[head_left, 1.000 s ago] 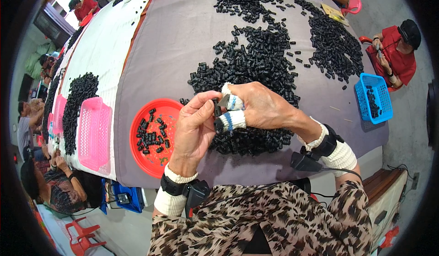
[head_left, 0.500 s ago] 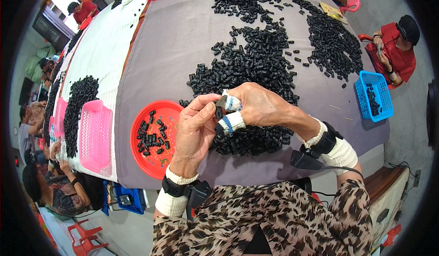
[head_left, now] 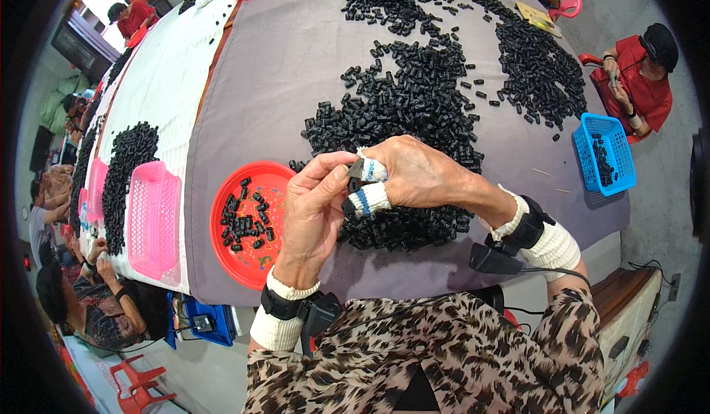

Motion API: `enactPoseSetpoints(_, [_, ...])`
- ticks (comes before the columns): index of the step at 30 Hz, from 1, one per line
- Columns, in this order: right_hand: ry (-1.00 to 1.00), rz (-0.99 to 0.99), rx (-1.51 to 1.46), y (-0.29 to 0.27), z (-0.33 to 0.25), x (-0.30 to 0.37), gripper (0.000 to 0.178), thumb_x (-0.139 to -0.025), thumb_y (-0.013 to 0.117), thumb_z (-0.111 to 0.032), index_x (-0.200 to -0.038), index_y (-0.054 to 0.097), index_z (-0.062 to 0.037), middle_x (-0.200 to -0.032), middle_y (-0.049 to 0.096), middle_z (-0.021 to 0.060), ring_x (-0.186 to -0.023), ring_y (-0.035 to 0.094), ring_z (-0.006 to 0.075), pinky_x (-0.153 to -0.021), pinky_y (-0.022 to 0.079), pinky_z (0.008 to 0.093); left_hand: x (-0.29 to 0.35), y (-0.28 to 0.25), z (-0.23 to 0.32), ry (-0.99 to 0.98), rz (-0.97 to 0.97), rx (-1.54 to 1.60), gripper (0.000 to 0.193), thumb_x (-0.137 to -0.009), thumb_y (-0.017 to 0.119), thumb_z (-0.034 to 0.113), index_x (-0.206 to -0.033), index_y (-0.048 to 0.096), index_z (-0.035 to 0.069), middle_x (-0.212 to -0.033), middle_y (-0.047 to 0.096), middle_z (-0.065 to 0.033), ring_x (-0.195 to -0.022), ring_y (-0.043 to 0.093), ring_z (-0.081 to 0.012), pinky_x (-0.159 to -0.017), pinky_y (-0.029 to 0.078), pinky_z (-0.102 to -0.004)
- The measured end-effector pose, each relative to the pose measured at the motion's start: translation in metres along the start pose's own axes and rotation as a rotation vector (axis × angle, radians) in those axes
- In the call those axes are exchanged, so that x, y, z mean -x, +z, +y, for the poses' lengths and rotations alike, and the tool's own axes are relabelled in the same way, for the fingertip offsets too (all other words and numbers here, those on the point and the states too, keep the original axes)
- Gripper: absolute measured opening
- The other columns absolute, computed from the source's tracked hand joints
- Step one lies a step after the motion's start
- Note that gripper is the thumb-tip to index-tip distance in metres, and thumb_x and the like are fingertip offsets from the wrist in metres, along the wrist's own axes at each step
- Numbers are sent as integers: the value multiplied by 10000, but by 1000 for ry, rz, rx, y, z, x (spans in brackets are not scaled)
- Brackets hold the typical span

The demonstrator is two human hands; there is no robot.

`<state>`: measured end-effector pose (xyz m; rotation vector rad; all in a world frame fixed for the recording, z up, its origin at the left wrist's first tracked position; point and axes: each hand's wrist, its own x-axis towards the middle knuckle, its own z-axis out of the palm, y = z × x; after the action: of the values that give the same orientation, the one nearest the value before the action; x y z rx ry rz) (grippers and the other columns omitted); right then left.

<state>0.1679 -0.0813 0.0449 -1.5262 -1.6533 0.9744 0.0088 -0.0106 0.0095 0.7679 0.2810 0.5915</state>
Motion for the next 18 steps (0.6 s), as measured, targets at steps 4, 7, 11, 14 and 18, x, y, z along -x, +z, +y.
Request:
enactPoseSetpoints(4, [-91,59,163,4,11,-2,319,-711,690,-276,-748,576,20,-613,572,101,-562,546,191,-539,419,330,1,0,1,2,7,-14,188,-860,566,85,-1017,574,-20,-940,617,-77,-860,591,-135,-778,483,-267])
enactPoseSetpoints(7, [-43,46,63,-1,-5,3,335,-702,727,-297,-755,581,-1,-609,561,32,-560,510,102,-511,398,289,1,1,1,-12,3,68,198,-860,570,97,-1025,570,-13,-922,619,-74,-846,595,-136,-772,491,-270])
enactPoseSetpoints(11, [12,92,-64,-3,-9,5,328,-668,758,-279,-760,592,-11,-630,567,24,-570,509,96,-511,399,279,-1,1,-5,-12,-24,187,221,-860,575,119,-1044,558,-3,-911,620,-78,-840,601,-142,-762,507,-284])
enactPoseSetpoints(14, [24,76,-51,-3,-8,4,333,-658,763,-287,-750,593,-16,-625,563,20,-566,504,96,-507,396,276,-1,-2,-6,-23,-57,200,227,-863,570,123,-1052,553,0,-916,619,-80,-849,599,-143,-760,512,-288])
enactPoseSetpoints(18, [16,60,-19,-4,-6,3,333,-655,761,-285,-733,587,-12,-620,560,17,-558,497,98,-502,392,272,-1,0,-6,-29,-40,170,220,-865,565,116,-1053,551,2,-923,617,-77,-852,598,-145,-768,513,-289])
